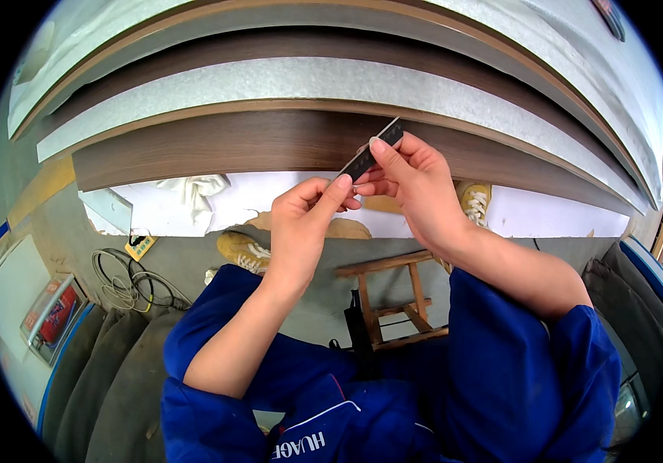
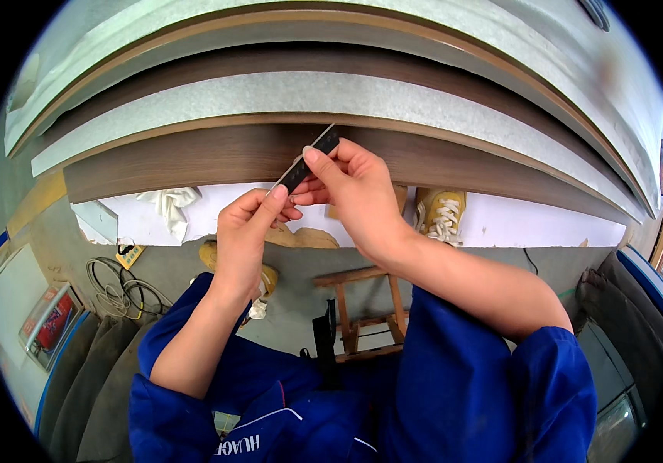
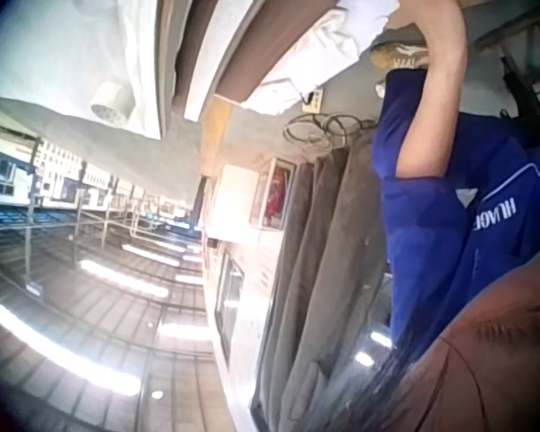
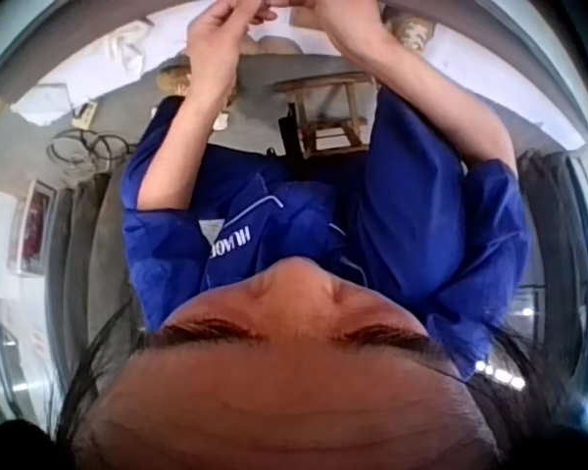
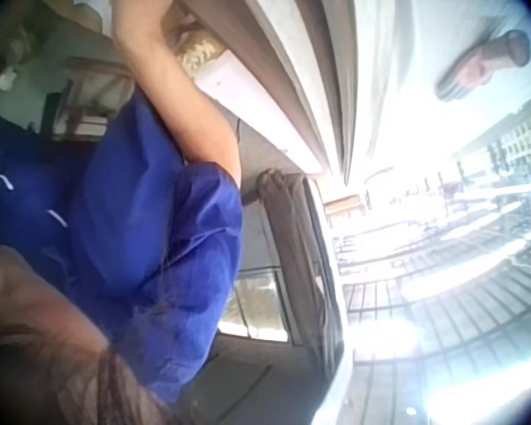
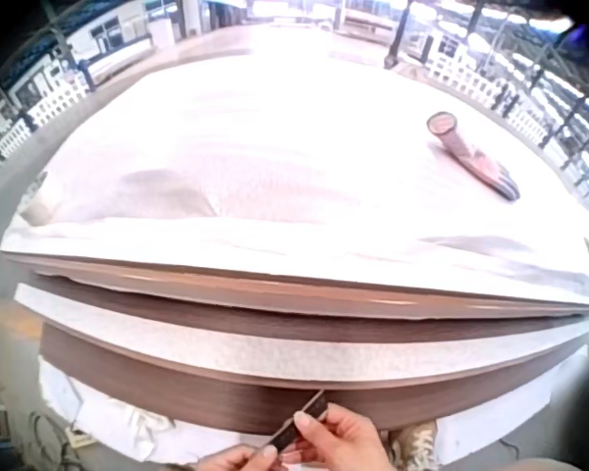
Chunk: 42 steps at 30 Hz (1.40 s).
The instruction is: The person uses a utility knife to trim excess material along the edges of curved wooden panels. They repeatedly score and peel away thin strips, working along the perimeter of each panel.
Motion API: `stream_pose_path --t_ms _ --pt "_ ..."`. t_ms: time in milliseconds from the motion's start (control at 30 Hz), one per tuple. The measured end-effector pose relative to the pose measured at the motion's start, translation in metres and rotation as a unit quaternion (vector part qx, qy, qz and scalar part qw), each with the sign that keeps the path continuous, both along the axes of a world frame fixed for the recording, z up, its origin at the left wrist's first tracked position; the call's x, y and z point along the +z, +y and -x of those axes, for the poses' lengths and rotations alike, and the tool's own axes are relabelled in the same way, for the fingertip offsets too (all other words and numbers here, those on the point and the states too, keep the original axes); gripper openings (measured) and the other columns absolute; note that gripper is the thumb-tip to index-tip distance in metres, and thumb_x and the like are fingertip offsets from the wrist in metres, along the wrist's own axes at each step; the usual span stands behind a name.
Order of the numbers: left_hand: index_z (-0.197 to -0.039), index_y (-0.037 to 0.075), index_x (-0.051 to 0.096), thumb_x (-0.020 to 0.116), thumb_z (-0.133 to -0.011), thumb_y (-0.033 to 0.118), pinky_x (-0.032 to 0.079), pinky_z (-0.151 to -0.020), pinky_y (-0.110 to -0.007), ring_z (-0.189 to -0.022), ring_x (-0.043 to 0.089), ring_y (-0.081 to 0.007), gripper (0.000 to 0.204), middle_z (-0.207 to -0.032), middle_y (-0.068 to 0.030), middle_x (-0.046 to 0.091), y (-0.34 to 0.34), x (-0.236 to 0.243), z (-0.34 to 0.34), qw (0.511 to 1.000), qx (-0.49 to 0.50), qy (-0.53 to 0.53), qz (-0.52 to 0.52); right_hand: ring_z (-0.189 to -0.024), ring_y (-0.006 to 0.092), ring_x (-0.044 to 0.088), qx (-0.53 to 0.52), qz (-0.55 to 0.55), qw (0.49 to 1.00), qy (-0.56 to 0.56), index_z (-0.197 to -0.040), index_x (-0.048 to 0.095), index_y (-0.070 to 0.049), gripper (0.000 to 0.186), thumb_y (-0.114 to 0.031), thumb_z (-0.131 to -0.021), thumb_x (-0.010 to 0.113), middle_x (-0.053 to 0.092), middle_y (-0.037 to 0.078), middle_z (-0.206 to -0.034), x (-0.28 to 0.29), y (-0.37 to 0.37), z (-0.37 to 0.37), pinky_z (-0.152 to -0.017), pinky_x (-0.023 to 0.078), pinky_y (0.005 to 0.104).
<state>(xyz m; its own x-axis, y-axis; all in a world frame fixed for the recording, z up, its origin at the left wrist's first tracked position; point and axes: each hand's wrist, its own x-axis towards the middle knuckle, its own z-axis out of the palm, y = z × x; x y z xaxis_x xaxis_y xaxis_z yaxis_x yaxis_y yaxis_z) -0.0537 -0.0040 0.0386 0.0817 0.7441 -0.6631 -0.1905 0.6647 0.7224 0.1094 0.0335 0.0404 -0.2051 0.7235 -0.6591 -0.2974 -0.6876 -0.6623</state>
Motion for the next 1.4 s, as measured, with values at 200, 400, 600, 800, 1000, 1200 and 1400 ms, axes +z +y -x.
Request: stream_pose_path --t_ms 200,400,600,800,1000,1200,1400 --pt "-0.083 0.002 0.069 0.064 -0.096 0.028 0.042 -0.075 -0.024 -0.075 0.056 -0.0071 0.029 -0.077 -0.0041 0.069 0.010 0.000 -0.007 1.000 -0.012 0.012 -0.020 -0.080 0.0146 0.067 -0.042 -0.010 0.999 0.006 -0.101 0.063 -0.001 0.028 -0.024 -0.105 0.049 0.069 0.009 -0.089 -0.010 0.003 -0.006 -0.073 0.056 0.0271" --pt "-0.084 0.004 0.072 0.065 -0.094 0.032 0.040 -0.075 -0.025 -0.077 0.058 -0.0084 0.030 -0.079 -0.0048 0.070 0.013 0.004 -0.007 1.000 -0.012 0.014 -0.011 -0.068 0.0146 0.066 -0.052 -0.033 0.998 -0.030 -0.093 0.063 0.000 0.034 -0.027 -0.105 0.046 0.068 0.008 -0.079 -0.010 0.007 0.001 -0.063 0.055 0.0273" --pt "-0.087 0.002 0.073 0.067 -0.093 0.030 0.041 -0.075 -0.026 -0.075 0.061 -0.0097 0.030 -0.080 -0.0059 0.071 0.014 0.005 0.000 1.000 0.007 0.006 0.000 -0.067 0.0132 0.063 -0.042 -0.040 0.996 -0.064 -0.094 0.063 -0.001 0.033 -0.026 -0.105 0.045 0.067 0.008 -0.078 -0.007 0.009 0.013 -0.062 0.052 0.0268" --pt "-0.085 0.000 0.072 0.067 -0.093 0.027 0.043 -0.073 -0.026 -0.073 0.061 -0.0097 0.029 -0.078 -0.0065 0.070 0.017 0.001 0.006 1.000 -0.008 0.021 0.000 -0.068 0.0138 0.063 -0.056 -0.034 0.995 -0.077 -0.093 0.063 -0.001 0.033 -0.026 -0.106 0.044 0.066 0.008 -0.078 -0.008 0.007 0.018 -0.065 0.053 0.0281" --pt "-0.083 0.000 0.072 0.067 -0.093 0.026 0.044 -0.073 -0.026 -0.071 0.061 -0.0103 0.028 -0.077 -0.0067 0.070 0.022 0.010 0.007 0.998 -0.029 0.044 0.019 -0.063 0.0140 0.064 -0.066 -0.032 0.993 -0.096 -0.085 0.059 -0.001 0.034 -0.025 -0.105 0.044 0.066 0.009 -0.073 -0.007 0.010 0.021 -0.061 0.054 0.0277" --pt "-0.082 0.000 0.073 0.066 -0.093 0.025 0.029 -0.050 -0.022 -0.054 0.044 -0.0024 0.028 -0.065 -0.0042 0.067 0.021 0.005 0.009 0.999 -0.013 0.045 -0.010 -0.061 0.0142 0.064 -0.081 -0.023 0.991 -0.109 -0.080 0.058 -0.001 0.037 -0.024 -0.105 0.044 0.065 0.009 -0.071 -0.001 0.012 0.028 -0.059 0.055 0.0277" --pt "-0.082 0.000 0.073 0.066 -0.093 0.025 0.027 -0.048 -0.022 -0.052 0.039 -0.0013 0.028 -0.065 -0.0035 0.067 0.023 0.006 0.011 0.999 -0.012 0.047 -0.015 -0.061 0.0142 0.064 -0.077 -0.017 0.991 -0.106 -0.080 0.058 -0.001 0.037 -0.024 -0.105 0.043 0.066 0.009 -0.072 0.001 0.013 0.028 -0.060 0.055 0.0277"
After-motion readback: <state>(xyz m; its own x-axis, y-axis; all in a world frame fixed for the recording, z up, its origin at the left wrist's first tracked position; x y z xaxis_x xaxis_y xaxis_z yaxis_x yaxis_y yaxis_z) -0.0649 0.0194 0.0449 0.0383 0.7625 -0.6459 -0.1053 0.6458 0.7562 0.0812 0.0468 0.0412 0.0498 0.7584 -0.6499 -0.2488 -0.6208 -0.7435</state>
